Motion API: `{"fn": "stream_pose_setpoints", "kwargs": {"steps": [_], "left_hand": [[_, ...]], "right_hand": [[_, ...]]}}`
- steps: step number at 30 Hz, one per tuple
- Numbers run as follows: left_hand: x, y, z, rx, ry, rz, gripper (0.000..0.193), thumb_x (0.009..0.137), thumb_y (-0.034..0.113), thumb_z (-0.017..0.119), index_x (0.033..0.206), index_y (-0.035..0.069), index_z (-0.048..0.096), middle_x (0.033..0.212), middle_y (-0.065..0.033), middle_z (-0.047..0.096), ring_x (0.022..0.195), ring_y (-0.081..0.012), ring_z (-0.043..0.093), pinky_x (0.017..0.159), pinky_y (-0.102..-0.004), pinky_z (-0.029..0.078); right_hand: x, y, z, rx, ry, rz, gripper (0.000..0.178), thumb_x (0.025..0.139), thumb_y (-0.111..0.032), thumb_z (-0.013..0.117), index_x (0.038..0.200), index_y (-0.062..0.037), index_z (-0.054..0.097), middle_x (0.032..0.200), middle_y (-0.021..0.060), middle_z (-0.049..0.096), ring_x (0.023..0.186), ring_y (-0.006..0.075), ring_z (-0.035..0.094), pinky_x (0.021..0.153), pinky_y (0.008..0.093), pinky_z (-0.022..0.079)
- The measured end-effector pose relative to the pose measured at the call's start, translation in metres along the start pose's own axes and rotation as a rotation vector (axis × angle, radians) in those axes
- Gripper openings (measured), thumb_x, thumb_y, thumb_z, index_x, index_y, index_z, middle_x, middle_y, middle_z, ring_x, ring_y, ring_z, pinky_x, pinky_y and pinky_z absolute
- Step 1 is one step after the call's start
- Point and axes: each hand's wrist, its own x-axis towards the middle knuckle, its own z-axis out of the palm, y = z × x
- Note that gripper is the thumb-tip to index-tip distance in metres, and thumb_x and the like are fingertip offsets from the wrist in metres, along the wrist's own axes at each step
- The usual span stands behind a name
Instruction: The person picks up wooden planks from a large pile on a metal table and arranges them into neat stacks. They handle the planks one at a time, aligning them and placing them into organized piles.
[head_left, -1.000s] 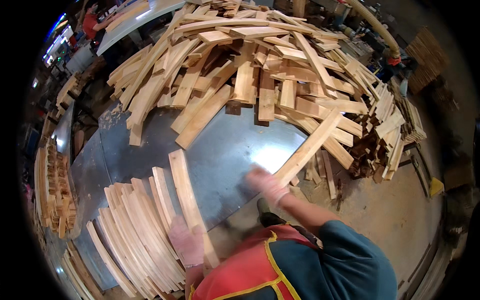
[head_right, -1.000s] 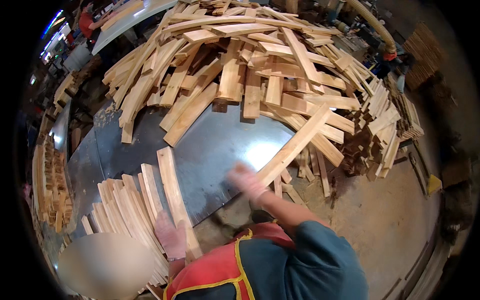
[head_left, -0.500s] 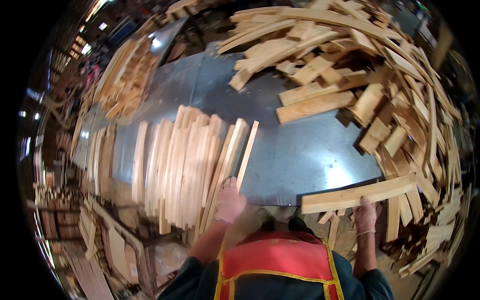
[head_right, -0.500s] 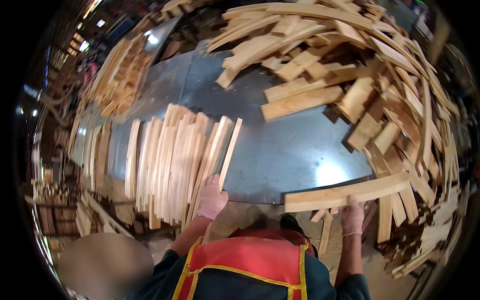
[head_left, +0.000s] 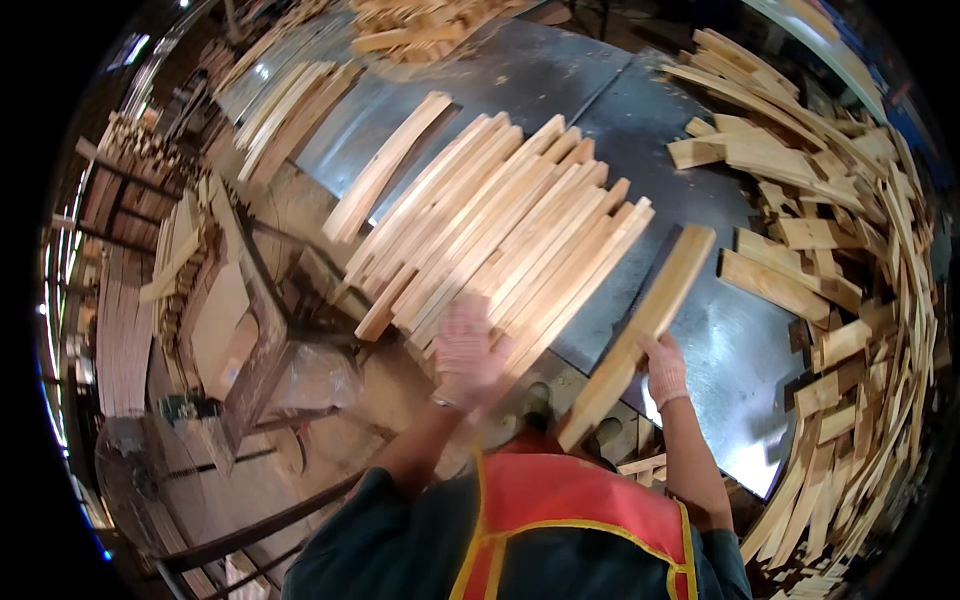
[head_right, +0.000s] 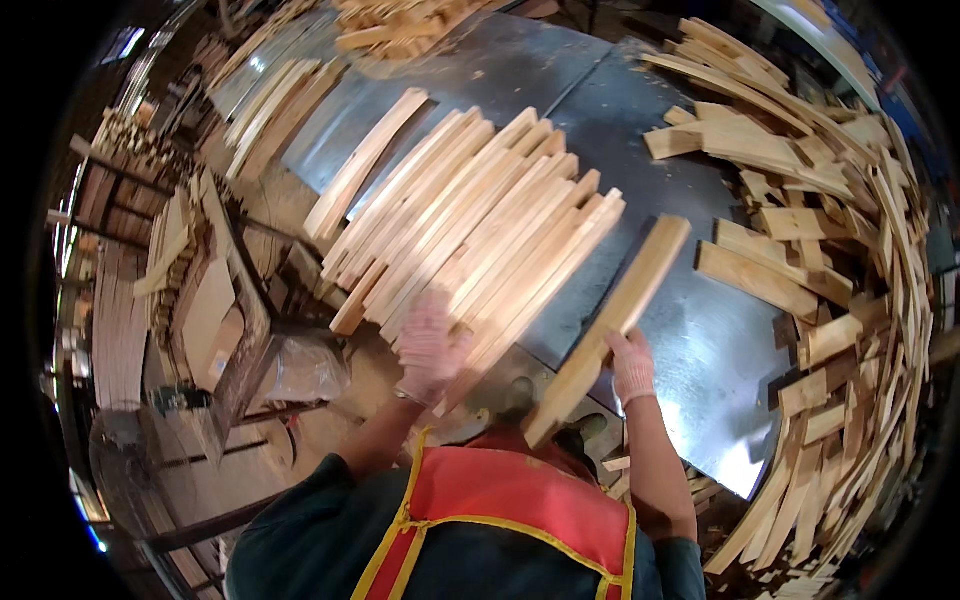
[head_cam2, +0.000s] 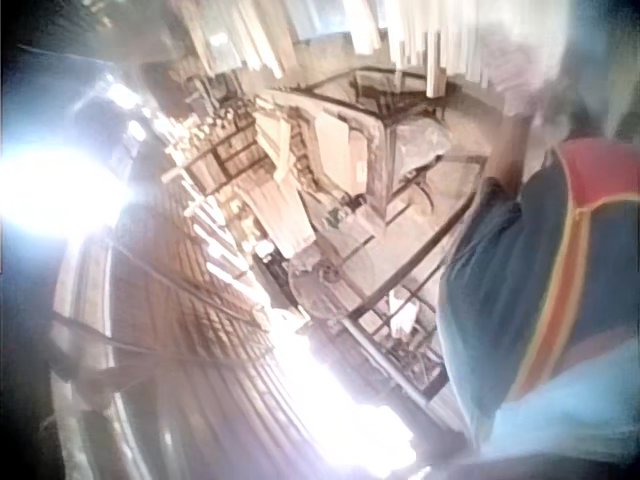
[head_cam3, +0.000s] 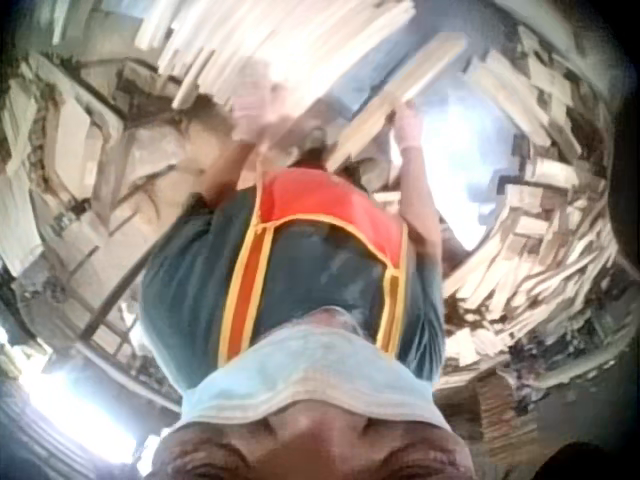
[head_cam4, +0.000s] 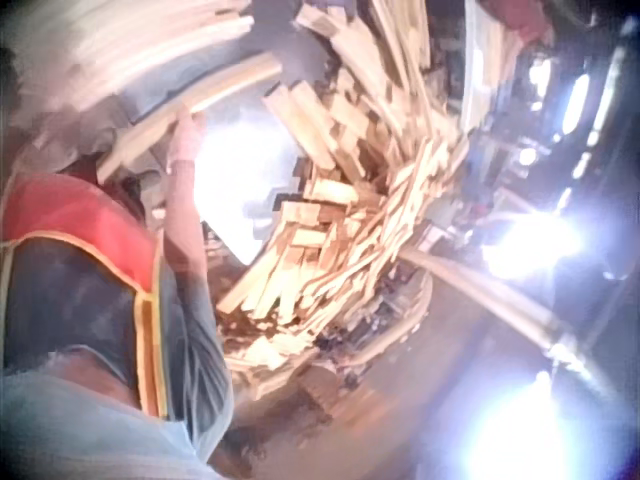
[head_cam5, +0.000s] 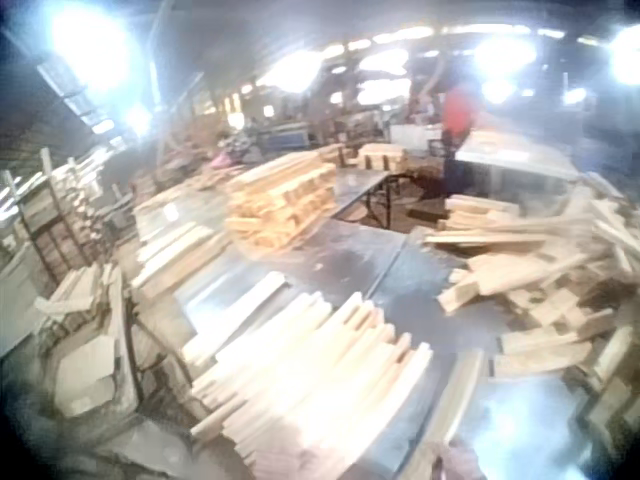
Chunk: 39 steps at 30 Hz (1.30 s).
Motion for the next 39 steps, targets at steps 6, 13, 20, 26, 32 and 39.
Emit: {"fn": "stream_pose_setpoints", "kwargs": {"steps": [6, 13, 20, 26, 32, 39], "left_hand": [[-0.068, -0.106, -0.005, -1.000, 0.122, -1.014, 0.069, 0.094, 0.044, 0.072, 0.147, 0.005, 0.052, 0.147, -0.0165, 0.053, 0.141, -0.0336, 0.046, 0.108, -0.0466, 0.046], [-0.068, -0.008, -0.047, -1.486, -0.583, -1.025, 0.039, 0.100, 0.043, 0.064, 0.115, 0.008, 0.072, 0.109, -0.0100, 0.073, 0.100, -0.0274, 0.070, 0.095, -0.0398, 0.055], [0.043, 0.043, -0.052, -0.915, -0.804, -0.414, 0.039, 0.094, 0.048, 0.061, 0.101, 0.013, 0.075, 0.098, -0.0153, 0.074, 0.098, -0.0303, 0.073, 0.088, -0.0383, 0.054], [0.127, 0.101, 0.047, -0.371, -0.833, -0.388, 0.096, 0.089, 0.066, 0.060, 0.156, 0.000, 0.042, 0.154, -0.0240, 0.049, 0.138, -0.0381, 0.054, 0.115, -0.0426, 0.044], [0.142, 0.164, 0.011, -0.440, -0.768, -0.339, 0.106, 0.083, 0.051, 0.076, 0.159, -0.006, 0.029, 0.158, -0.0284, 0.041, 0.142, -0.0426, 0.048, 0.118, -0.0450, 0.042], [0.199, 0.208, -0.118, -0.753, 0.100, 0.150, 0.097, 0.080, 0.034, 0.077, 0.157, -0.002, 0.032, 0.146, -0.0259, 0.049, 0.128, -0.0461, 0.055, 0.108, -0.0502, 0.048]], "right_hand": [[-0.002, -0.034, 0.089, 0.000, -0.245, 0.043, 0.047, 0.098, -0.029, 0.068, 0.140, -0.0071, 0.064, 0.112, 0.0022, 0.072, 0.094, 0.0136, 0.063, 0.083, 0.0311, 0.053], [0.012, -0.032, 0.091, -0.004, -0.064, -0.082, 0.051, 0.099, -0.021, 0.068, 0.145, -0.0042, 0.054, 0.125, 0.0080, 0.067, 0.112, 0.0196, 0.064, 0.097, 0.0332, 0.051], [0.022, -0.048, 0.044, -0.077, -0.049, -0.135, 0.056, 0.097, -0.028, 0.072, 0.144, -0.0038, 0.055, 0.133, 0.0109, 0.066, 0.115, 0.0219, 0.063, 0.101, 0.0349, 0.051], [0.062, -0.073, 0.033, -0.433, -0.140, -0.021, 0.071, 0.092, -0.037, 0.080, 0.144, 0.0028, 0.052, 0.126, 0.0134, 0.070, 0.111, 0.0211, 0.065, 0.097, 0.0332, 0.051], [0.056, -0.086, 0.014, -0.066, -0.085, -0.051, 0.072, 0.091, -0.035, 0.083, 0.145, 0.0006, 0.052, 0.129, 0.0132, 0.067, 0.113, 0.0215, 0.064, 0.098, 0.0325, 0.051], [-0.051, -0.263, 0.015, -0.056, -0.020, -0.833, 0.062, 0.095, -0.025, 0.080, 0.145, -0.0008, 0.052, 0.131, 0.0099, 0.065, 0.118, 0.0200, 0.060, 0.108, 0.0345, 0.046]]}}
